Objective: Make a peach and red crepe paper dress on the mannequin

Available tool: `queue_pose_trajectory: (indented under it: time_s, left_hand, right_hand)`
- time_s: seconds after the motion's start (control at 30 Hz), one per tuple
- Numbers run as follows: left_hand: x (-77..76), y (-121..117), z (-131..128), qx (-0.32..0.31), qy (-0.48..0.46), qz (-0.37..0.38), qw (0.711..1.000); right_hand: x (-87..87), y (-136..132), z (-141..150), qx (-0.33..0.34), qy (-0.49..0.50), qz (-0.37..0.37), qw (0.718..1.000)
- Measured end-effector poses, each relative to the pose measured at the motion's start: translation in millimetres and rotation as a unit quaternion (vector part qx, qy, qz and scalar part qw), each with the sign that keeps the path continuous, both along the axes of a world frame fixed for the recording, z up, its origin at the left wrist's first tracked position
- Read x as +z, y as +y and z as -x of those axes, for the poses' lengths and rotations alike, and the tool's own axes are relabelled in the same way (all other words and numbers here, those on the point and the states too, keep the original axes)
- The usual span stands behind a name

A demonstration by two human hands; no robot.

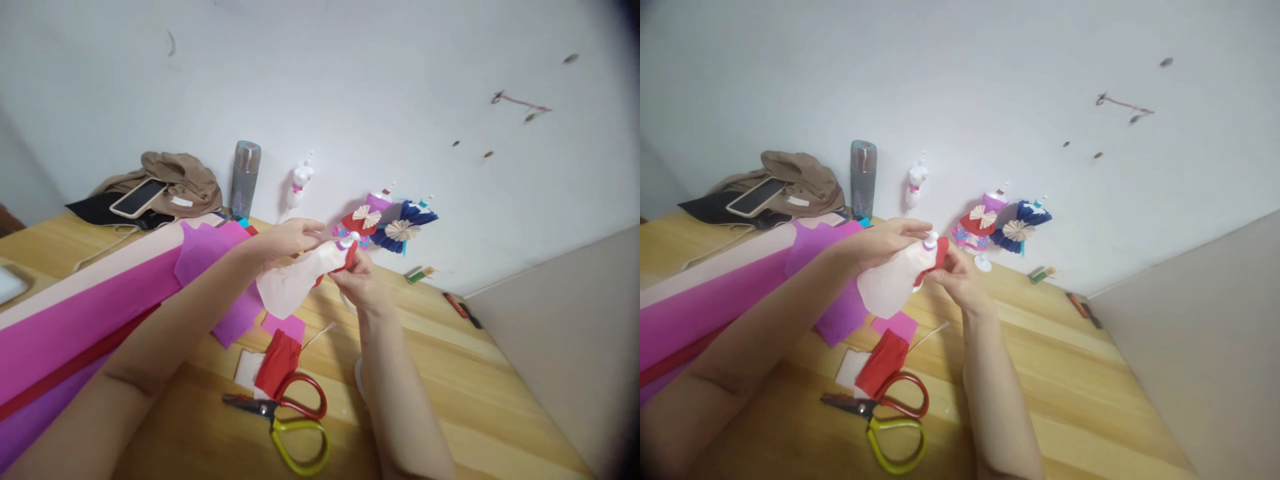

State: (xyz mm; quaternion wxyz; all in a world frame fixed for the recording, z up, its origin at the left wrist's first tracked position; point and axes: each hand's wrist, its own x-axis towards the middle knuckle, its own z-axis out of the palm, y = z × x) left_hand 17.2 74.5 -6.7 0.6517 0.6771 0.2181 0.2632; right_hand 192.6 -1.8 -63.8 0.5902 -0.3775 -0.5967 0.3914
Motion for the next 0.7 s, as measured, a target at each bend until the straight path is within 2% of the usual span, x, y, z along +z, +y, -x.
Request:
queue_pose_trajectory:
  time_s: [0.07, 0.13, 0.23, 0.3, 0.33, 0.4, 0.47, 0.53, 0.6, 0.7]
  left_hand:
    - [4.5, -3.9, -1.2, 0.031, 0.051, -0.005, 0.998]
    - [13.3, -7.7, 1.7, 0.058, 0.082, -0.056, 0.993]
    - [33.9, -19.2, 17.5, 0.110, 0.025, -0.196, 0.974]
    - [49.0, -35.4, 34.6, 0.122, -0.025, -0.250, 0.960]
    - [55.4, -45.9, 43.9, 0.105, -0.031, -0.269, 0.957]
    - [63.6, -68.1, 60.6, 0.061, -0.044, -0.297, 0.952]
    - [65.1, -86.3, 71.6, 0.020, -0.042, -0.320, 0.946]
    - [62.0, -96.5, 75.0, -0.012, -0.014, -0.334, 0.942]
    - [57.9, -99.2, 72.6, -0.032, 0.004, -0.336, 0.941]
    - [55.3, -97.1, 65.9, -0.096, 0.026, -0.320, 0.942]
  right_hand:
    - [1.0, -1.9, -3.2, 0.000, 0.003, 0.007, 1.000]
    - [6.8, -5.0, -5.3, 0.005, -0.001, 0.008, 1.000]
    - [20.7, -13.5, -3.5, 0.040, -0.003, -0.023, 0.999]
    - [27.6, -23.1, 1.4, 0.052, 0.012, -0.065, 0.996]
    - [29.2, -29.0, 4.5, 0.035, 0.018, -0.085, 0.996]
    - [29.1, -41.6, 10.4, -0.047, 0.031, -0.128, 0.990]
    - [27.0, -53.0, 14.1, -0.114, 0.011, -0.126, 0.985]
    - [26.1, -61.1, 14.6, -0.151, -0.017, -0.117, 0.981]
    - [27.2, -66.1, 12.7, -0.159, -0.024, -0.130, 0.978]
    - [31.0, -72.0, 9.1, -0.132, -0.008, -0.168, 0.977]
